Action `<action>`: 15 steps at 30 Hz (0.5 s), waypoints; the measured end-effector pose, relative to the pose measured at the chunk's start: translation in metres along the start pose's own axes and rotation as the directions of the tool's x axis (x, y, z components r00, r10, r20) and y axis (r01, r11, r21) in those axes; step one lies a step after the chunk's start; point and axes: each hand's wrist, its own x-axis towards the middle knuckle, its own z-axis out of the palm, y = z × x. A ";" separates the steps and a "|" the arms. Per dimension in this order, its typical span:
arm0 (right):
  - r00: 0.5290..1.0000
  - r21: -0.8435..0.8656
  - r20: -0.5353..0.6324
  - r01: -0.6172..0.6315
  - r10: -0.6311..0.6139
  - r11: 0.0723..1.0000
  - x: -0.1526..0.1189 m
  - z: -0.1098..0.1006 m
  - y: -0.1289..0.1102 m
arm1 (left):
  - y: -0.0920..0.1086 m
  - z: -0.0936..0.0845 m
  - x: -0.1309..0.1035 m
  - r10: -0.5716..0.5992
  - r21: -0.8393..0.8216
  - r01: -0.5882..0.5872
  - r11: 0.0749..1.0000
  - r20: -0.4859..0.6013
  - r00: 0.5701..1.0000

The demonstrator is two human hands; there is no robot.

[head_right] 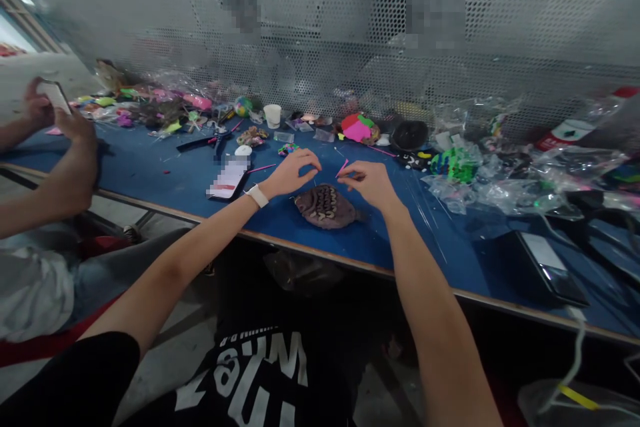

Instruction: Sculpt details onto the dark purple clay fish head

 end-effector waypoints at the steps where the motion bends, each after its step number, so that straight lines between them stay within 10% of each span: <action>1: 1.000 0.015 -0.012 -0.018 0.018 1.000 -0.001 0.002 -0.003 | 0.007 0.001 0.005 0.032 -0.079 -0.030 0.996 0.018 0.999; 9: 0.964 -0.164 -0.235 0.088 -0.126 0.982 -0.006 0.009 -0.025 | 0.022 0.011 0.038 0.034 -0.442 -0.006 0.897 0.056 0.998; 15: 0.969 -0.123 -0.168 0.162 -0.181 0.979 -0.006 0.013 -0.027 | 0.009 0.026 0.030 0.014 -0.563 -0.036 0.826 -0.044 0.999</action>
